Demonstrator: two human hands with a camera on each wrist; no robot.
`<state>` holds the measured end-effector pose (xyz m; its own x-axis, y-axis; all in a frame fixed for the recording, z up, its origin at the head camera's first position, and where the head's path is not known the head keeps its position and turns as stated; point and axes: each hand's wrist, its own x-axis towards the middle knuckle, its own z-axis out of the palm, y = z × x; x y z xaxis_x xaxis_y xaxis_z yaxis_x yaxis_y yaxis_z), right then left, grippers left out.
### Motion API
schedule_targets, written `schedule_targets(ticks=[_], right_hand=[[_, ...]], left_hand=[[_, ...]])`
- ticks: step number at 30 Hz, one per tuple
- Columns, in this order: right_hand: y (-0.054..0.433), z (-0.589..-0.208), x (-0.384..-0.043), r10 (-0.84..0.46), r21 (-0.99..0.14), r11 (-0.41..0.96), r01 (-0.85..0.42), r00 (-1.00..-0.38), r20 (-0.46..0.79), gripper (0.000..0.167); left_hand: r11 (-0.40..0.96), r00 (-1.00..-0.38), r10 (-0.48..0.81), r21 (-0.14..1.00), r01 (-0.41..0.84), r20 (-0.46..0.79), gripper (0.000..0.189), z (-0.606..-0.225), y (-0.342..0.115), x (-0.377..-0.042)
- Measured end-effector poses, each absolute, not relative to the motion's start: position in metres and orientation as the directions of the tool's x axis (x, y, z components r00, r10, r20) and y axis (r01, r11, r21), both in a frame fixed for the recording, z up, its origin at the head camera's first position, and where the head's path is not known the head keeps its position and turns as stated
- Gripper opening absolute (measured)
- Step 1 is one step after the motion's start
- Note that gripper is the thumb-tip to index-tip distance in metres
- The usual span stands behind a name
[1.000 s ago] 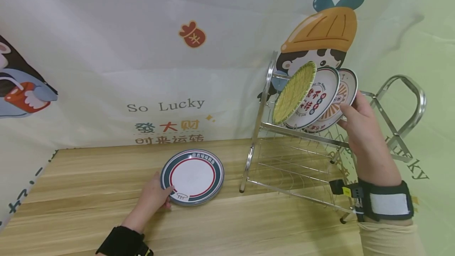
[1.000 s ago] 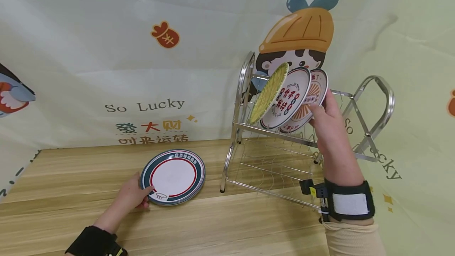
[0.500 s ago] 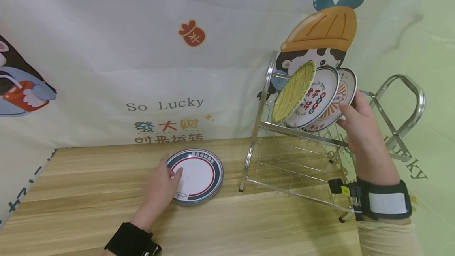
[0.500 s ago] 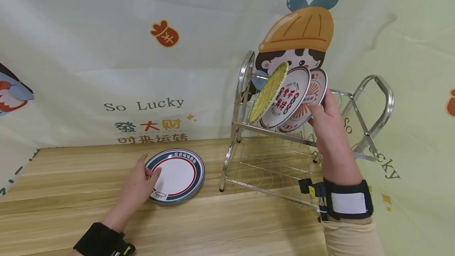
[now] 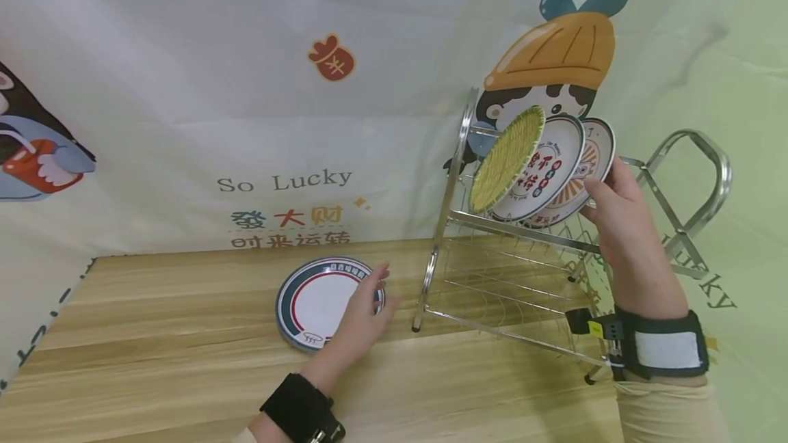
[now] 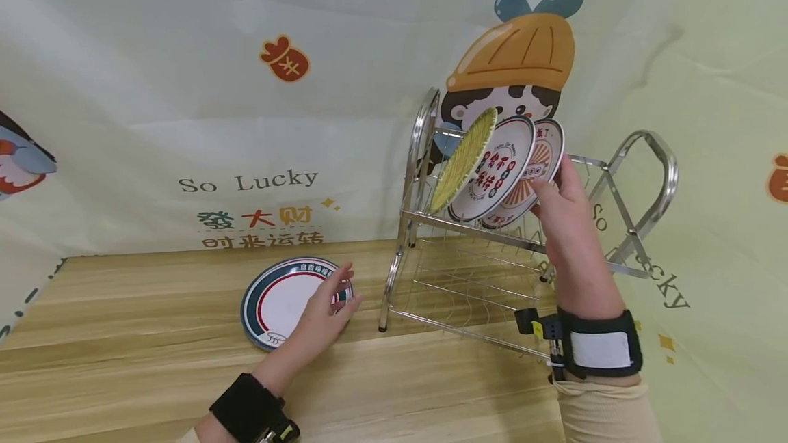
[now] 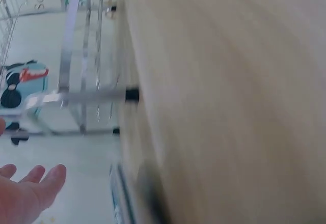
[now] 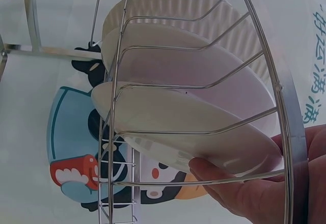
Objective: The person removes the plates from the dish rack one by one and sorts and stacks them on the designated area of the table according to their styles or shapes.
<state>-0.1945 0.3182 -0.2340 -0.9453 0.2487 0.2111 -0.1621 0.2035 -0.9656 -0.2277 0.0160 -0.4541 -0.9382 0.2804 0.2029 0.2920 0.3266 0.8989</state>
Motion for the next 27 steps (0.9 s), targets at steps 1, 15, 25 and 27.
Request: schedule_targets(ticks=[1,15,25,27], right_hand=[[0.319,-0.234,-0.195,0.249,-0.966,0.202,-0.161,-0.946,0.210,0.053],[0.318,-0.234,-0.196,0.244,-0.964,0.190,-0.184,-0.943,0.228,0.053],[0.319,-0.236,-0.195,0.245,-0.961,0.191,-0.199,-0.939,0.243,0.053],[0.319,-0.236,-0.195,0.240,-0.961,0.189,-0.203,-0.939,0.246,0.053]], left_hand=[[0.305,-0.938,0.290,0.911,0.278,0.189,0.064,-0.455,0.022,-0.227],[0.175,-0.931,0.321,0.955,0.241,0.177,0.061,-0.459,0.067,-0.224],[0.061,-0.939,0.289,0.975,0.212,0.186,0.043,-0.464,0.073,-0.233],[0.086,-0.945,0.276,0.975,0.204,0.174,0.037,-0.465,0.073,-0.234]])
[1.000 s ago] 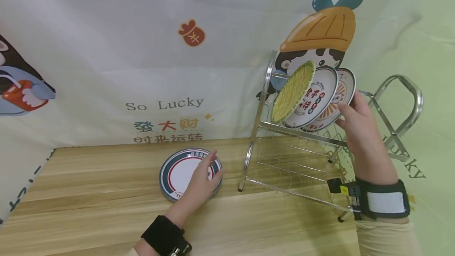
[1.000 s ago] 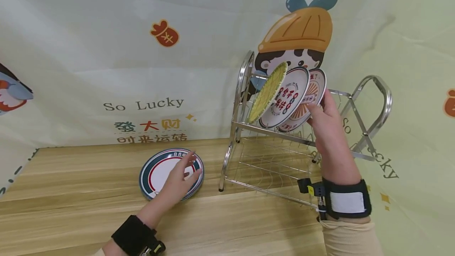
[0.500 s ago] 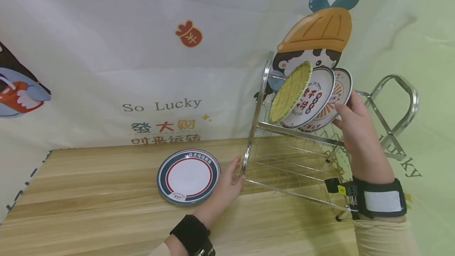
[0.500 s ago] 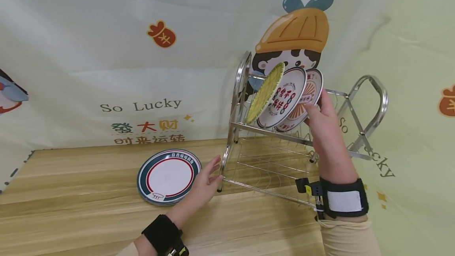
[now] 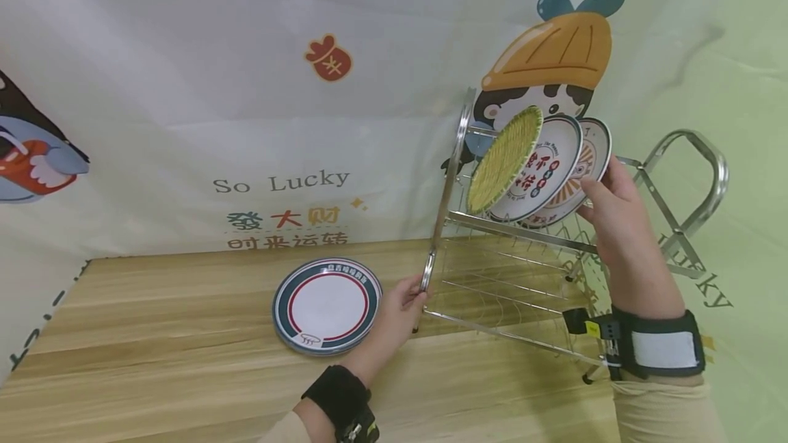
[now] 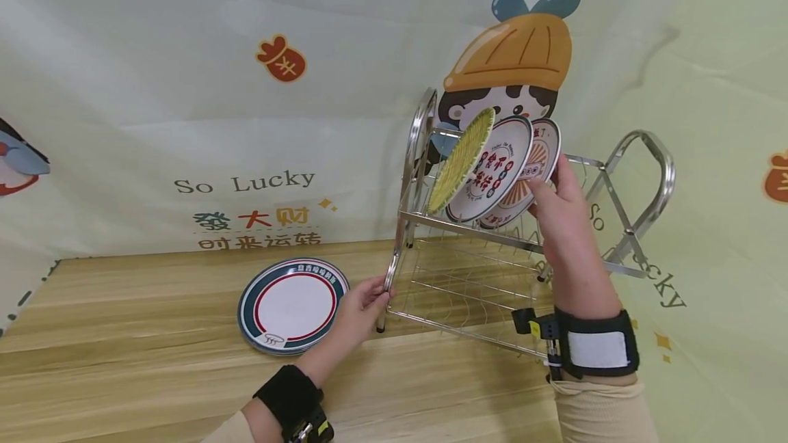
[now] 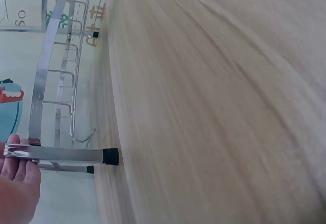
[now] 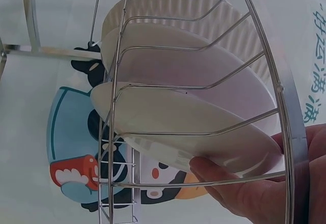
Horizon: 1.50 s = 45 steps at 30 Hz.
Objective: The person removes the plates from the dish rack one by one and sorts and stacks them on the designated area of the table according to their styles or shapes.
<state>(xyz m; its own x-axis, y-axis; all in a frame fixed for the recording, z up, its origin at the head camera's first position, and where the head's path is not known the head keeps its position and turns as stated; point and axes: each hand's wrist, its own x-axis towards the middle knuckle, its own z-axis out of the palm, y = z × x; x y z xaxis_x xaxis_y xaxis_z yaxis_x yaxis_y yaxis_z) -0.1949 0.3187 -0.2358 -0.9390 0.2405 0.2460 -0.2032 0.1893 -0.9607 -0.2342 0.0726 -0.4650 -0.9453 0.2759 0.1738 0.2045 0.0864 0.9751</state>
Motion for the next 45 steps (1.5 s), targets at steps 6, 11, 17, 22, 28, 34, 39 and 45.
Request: schedule_targets(ticks=[6,11,17,22,28,34,39,45], right_hand=[[0.319,-0.235,-0.195,0.249,-0.969,0.162,-0.188,-0.942,0.224,0.053],[0.321,-0.234,-0.194,0.270,-0.975,0.142,-0.172,-0.941,0.206,0.052],[0.324,-0.234,-0.194,0.288,-0.978,0.098,-0.182,-0.936,0.203,0.052],[0.330,-0.235,-0.193,0.268,-0.978,-0.030,-0.206,-0.944,0.190,0.052],[0.340,-0.234,-0.191,0.203,-0.950,-0.202,-0.239,-0.959,0.198,0.055],[0.345,-0.231,-0.188,0.219,-0.936,-0.265,-0.230,-0.960,0.174,0.057],[0.354,-0.230,-0.185,0.243,-0.890,-0.406,-0.205,-0.964,0.111,0.060],[0.355,-0.231,-0.180,0.379,-0.833,-0.492,-0.254,-0.924,0.058,0.055]], left_hand=[[0.140,-0.952,0.240,0.964,0.227,0.190,0.026,-0.467,0.072,-0.240],[0.147,-0.951,0.252,0.964,0.223,0.182,0.025,-0.467,0.072,-0.243],[0.170,-0.952,0.251,0.960,0.222,0.176,0.023,-0.465,0.072,-0.243],[0.180,-0.951,0.257,0.958,0.222,0.172,0.023,-0.464,0.070,-0.242],[0.193,-0.949,0.274,0.957,0.215,0.157,0.024,-0.462,0.069,-0.241],[0.193,-0.945,0.288,0.958,0.213,0.152,0.024,-0.462,0.070,-0.240],[0.191,-0.942,0.290,0.955,0.228,0.167,0.025,-0.461,0.070,-0.240],[0.180,-0.942,0.287,0.956,0.232,0.174,0.024,-0.463,0.070,-0.239]])
